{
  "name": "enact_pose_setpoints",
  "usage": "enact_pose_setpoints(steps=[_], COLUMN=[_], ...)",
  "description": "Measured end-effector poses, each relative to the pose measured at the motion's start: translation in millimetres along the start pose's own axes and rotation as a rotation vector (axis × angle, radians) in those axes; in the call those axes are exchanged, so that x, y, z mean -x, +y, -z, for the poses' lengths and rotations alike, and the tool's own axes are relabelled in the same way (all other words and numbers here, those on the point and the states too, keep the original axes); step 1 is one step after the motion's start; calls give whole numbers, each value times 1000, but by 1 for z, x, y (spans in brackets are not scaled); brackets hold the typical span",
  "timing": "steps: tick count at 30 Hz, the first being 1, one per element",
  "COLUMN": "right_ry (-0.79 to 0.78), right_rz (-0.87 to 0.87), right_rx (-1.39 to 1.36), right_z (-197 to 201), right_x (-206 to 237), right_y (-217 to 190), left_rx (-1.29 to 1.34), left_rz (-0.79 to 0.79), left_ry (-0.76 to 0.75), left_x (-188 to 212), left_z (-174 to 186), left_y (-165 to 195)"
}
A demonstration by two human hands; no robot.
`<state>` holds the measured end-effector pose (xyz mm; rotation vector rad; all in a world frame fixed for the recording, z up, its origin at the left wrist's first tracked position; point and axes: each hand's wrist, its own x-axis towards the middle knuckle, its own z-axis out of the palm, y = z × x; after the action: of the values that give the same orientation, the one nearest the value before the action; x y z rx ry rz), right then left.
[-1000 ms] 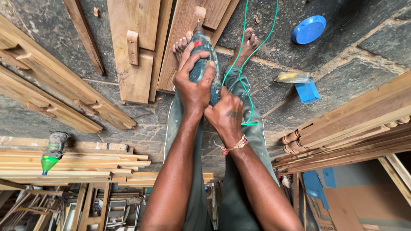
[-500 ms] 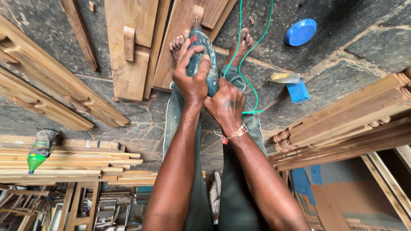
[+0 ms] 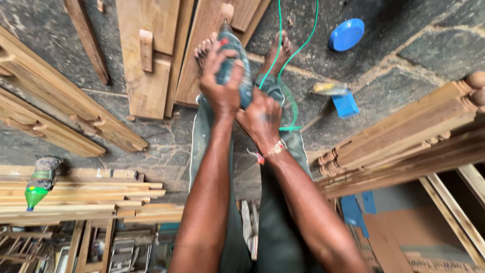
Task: The person uses a corded drill to drive screws into a wooden frame lying on the floor. They adjust the drill bit, pick up a container, and continue drilling multiple holes into the wood.
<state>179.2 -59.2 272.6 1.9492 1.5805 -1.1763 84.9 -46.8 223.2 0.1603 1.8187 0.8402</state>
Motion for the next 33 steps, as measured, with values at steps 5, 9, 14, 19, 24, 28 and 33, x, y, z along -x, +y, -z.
enact_pose_setpoints(steps=[5,9,14,19,24,28,33], right_ry=[22,45,-33,72,60,167,189], right_rz=[119,49,137,101,144,79,-4], right_rx=[37,19,5,-106,-319,-448,-535], right_z=[0,-3,7,10,20,12,-22], right_x=[10,13,18,18,39,86,84], right_y=[12,22,27,19,44,78,154], left_rx=[-241,-334,-127,-332,-371,-550,-740], left_rz=[-205,-323,-185,-358,-337,-411,-361], left_ry=[60,62,59,-17,-44,-183,-229], left_x=[10,15,26,12,44,91,100], left_z=[1,1,0,0,-14,-32,-82], left_y=[-9,-23,-27,-22,0,18,-6])
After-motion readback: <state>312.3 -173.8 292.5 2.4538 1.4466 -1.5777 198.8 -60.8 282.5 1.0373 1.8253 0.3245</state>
